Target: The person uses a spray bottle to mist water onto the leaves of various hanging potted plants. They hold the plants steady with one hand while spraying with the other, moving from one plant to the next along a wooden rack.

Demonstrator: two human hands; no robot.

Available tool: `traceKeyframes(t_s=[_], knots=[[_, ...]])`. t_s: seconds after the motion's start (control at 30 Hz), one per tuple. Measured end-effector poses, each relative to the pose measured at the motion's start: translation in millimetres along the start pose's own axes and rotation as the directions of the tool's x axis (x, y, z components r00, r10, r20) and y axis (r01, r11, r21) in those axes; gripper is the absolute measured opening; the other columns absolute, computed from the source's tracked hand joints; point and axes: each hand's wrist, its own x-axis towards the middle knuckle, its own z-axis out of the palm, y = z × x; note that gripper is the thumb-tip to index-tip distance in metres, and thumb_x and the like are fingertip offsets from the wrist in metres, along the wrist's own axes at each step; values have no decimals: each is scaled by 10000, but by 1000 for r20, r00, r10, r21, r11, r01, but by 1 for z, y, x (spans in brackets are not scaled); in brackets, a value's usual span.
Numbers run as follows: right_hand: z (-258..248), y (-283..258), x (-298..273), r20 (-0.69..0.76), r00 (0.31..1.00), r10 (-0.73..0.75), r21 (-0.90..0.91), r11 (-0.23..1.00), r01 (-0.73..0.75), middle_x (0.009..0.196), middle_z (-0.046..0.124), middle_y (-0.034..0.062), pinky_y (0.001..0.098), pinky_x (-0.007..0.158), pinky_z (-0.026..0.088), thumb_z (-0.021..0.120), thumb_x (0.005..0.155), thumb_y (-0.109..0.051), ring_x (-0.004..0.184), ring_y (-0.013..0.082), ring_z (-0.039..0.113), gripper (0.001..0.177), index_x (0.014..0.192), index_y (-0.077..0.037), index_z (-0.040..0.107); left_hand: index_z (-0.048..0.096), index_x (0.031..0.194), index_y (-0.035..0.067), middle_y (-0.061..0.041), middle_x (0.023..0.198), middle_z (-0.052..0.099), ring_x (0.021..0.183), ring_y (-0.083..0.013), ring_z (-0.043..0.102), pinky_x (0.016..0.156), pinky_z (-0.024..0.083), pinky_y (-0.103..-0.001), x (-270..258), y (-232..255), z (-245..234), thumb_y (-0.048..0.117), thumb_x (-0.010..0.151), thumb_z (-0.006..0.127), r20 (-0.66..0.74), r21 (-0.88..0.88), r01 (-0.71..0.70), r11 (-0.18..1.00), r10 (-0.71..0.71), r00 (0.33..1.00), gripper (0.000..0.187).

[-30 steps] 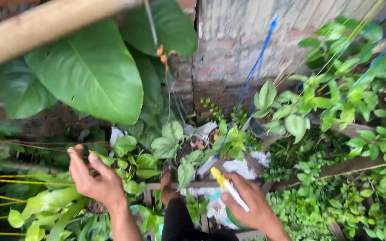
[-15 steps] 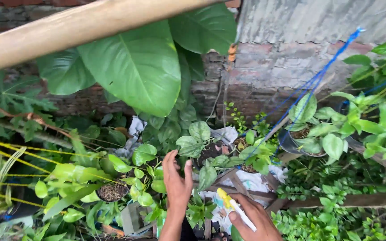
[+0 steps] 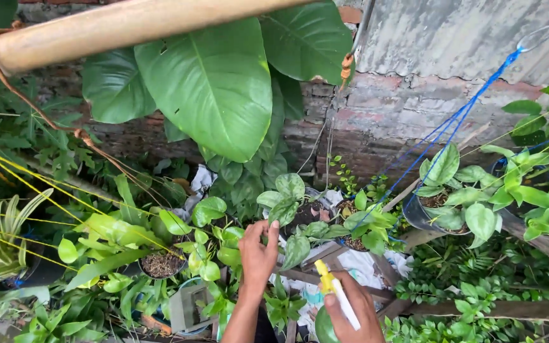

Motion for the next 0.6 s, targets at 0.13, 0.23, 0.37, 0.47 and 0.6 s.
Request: traceKeyframes(t_s=[0.13, 0.23, 0.37, 0.47, 0.6], knots=[[-1, 2, -1, 74, 993, 88, -51, 995, -84, 1134, 776, -35, 333, 875, 473, 430, 789, -736, 1025, 169, 712, 711, 1288, -275, 643, 732, 834, 140, -1, 701, 678, 675, -138, 562, 705, 461, -324, 2, -2, 4, 433, 1007, 539, 39, -6, -5, 1000, 5, 999, 391], [0, 9, -2, 120, 984, -128, 31, 992, 125, 899, 715, 30, 312, 706, 456, 446, 859, -687, 783, 187, 680, 668, 1238, -175, 647, 683, 778, 145, -1, 664, 632, 660, -146, 546, 676, 452, -316, -4, 9, 1, 373, 1036, 515, 67, -16, -33, 999, 34, 997, 383], [3, 9, 0, 125, 981, -147, 12, 989, 147, 1065, 729, 27, 343, 787, 486, 446, 864, -690, 931, 208, 696, 687, 1270, -166, 627, 607, 1383, 92, -20, 945, 805, 334, -54, 349, 404, 426, -271, -2, 38, -13, 412, 1003, 503, 135, -8, 127, 992, -125, 983, 508], [3, 10, -4, 118, 975, -188, 57, 982, 183, 1119, 764, 30, 338, 798, 493, 470, 892, -643, 949, 217, 712, 647, 1275, -150, 642, 639, 1324, 71, -42, 982, 830, 310, -52, 359, 322, 337, -261, -7, 36, -13, 407, 1005, 508, 154, 4, 117, 993, -116, 981, 482], [2, 1, -1, 90, 988, -129, 94, 988, 121, 948, 742, 21, 312, 701, 469, 462, 865, -656, 772, 161, 665, 677, 1293, -160, 631, 694, 1182, 54, -40, 948, 799, 330, -50, 312, 382, 425, -280, -2, 39, -20, 405, 1009, 514, 163, 13, 37, 999, -39, 986, 430]])
